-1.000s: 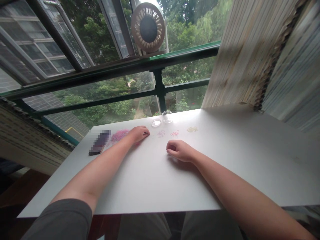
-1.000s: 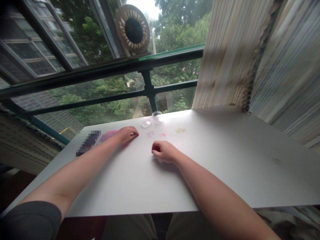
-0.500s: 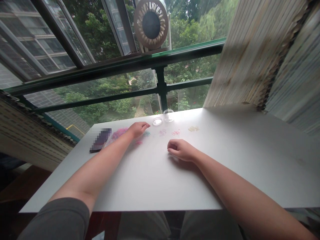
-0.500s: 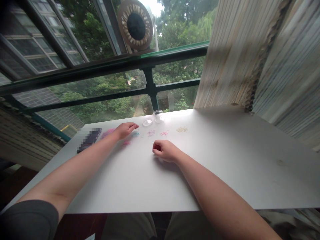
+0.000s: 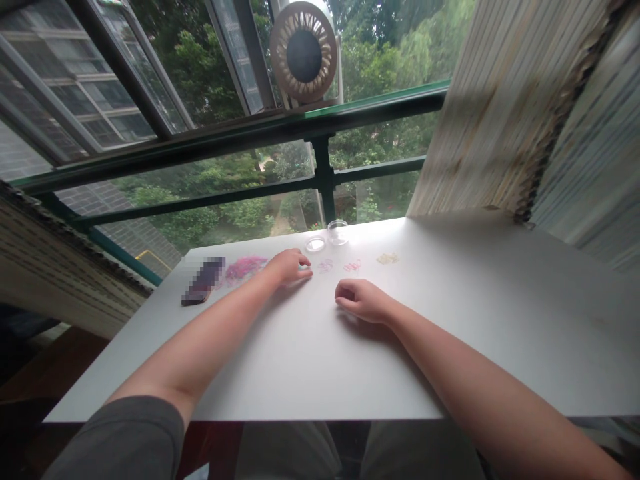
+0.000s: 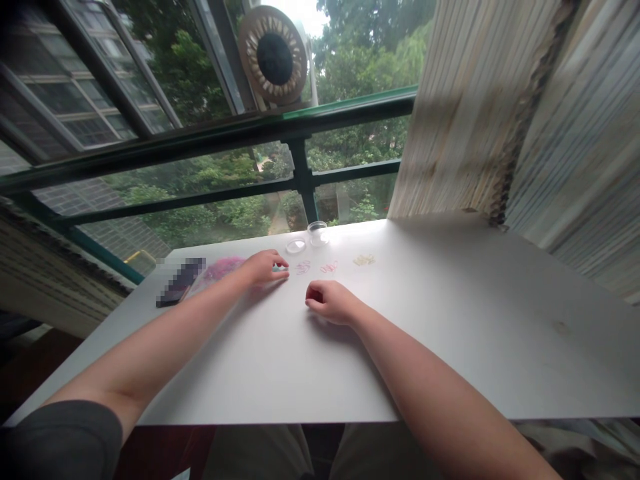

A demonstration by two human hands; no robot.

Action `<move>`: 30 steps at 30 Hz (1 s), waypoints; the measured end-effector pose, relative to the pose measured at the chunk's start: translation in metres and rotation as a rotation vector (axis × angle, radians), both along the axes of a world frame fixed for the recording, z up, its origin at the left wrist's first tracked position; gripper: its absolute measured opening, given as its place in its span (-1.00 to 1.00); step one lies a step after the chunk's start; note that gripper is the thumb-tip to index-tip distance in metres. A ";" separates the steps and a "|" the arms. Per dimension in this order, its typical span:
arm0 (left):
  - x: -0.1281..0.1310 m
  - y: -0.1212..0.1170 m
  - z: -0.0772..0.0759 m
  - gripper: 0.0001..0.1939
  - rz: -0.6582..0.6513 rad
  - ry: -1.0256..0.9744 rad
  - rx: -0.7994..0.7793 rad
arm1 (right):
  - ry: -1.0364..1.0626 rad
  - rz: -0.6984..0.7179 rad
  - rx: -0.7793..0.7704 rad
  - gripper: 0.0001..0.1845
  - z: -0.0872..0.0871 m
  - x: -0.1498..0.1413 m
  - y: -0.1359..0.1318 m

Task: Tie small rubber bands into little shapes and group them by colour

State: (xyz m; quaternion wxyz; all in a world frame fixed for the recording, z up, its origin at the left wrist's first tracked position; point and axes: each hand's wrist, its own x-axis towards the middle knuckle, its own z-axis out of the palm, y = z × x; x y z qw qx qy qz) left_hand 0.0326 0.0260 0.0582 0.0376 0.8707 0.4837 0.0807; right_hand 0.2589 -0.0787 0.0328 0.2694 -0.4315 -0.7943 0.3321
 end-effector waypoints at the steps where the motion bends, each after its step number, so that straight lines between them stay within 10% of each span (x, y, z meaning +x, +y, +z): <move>1: 0.003 0.000 -0.002 -0.71 0.002 0.004 -0.003 | 0.003 -0.001 -0.001 -0.92 0.000 0.000 0.000; 30: -0.034 0.020 -0.006 -0.75 0.169 -0.050 -0.069 | -0.010 -0.004 -0.011 -0.91 0.000 0.000 -0.002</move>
